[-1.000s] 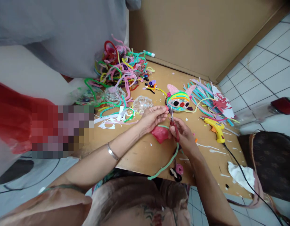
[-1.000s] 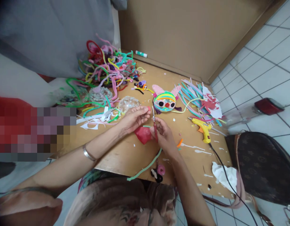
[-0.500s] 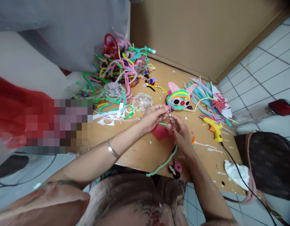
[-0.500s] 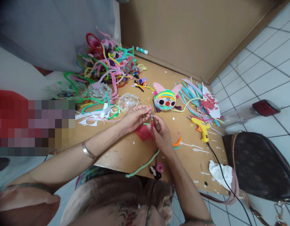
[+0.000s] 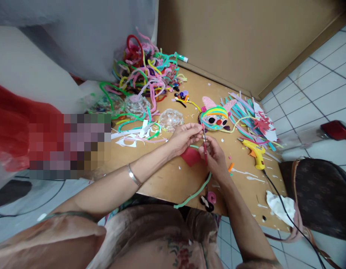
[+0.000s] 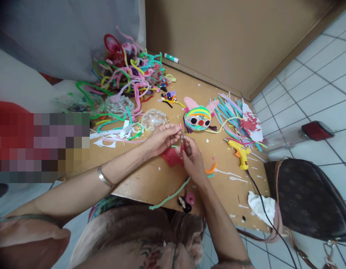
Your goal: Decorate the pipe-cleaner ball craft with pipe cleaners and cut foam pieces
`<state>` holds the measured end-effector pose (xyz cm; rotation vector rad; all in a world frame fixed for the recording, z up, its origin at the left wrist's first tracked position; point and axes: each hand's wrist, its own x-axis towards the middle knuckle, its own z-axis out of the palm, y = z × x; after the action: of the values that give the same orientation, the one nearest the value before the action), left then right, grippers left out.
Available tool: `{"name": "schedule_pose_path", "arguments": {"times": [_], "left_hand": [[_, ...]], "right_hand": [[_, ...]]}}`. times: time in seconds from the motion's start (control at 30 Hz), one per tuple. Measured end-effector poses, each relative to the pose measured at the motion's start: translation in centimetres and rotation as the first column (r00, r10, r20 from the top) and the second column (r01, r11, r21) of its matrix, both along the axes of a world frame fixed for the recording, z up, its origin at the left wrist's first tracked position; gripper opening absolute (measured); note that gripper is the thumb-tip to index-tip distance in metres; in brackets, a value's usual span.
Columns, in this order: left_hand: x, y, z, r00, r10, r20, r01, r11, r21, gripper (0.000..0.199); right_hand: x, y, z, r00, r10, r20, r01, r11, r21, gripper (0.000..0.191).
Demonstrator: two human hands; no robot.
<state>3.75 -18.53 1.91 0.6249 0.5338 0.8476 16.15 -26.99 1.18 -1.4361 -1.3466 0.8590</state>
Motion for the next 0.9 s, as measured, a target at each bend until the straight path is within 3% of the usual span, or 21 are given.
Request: {"name": "schedule_pose_path", "arguments": {"times": [0.9], "left_hand": [[-0.26,0.07,0.03,0.999,-0.022,0.023,0.021,0.999,0.041,0.018]], "right_hand": [[0.58,-0.17,0.27,0.988,-0.039,-0.152,0.032,0.998,-0.051,0.048]]}}
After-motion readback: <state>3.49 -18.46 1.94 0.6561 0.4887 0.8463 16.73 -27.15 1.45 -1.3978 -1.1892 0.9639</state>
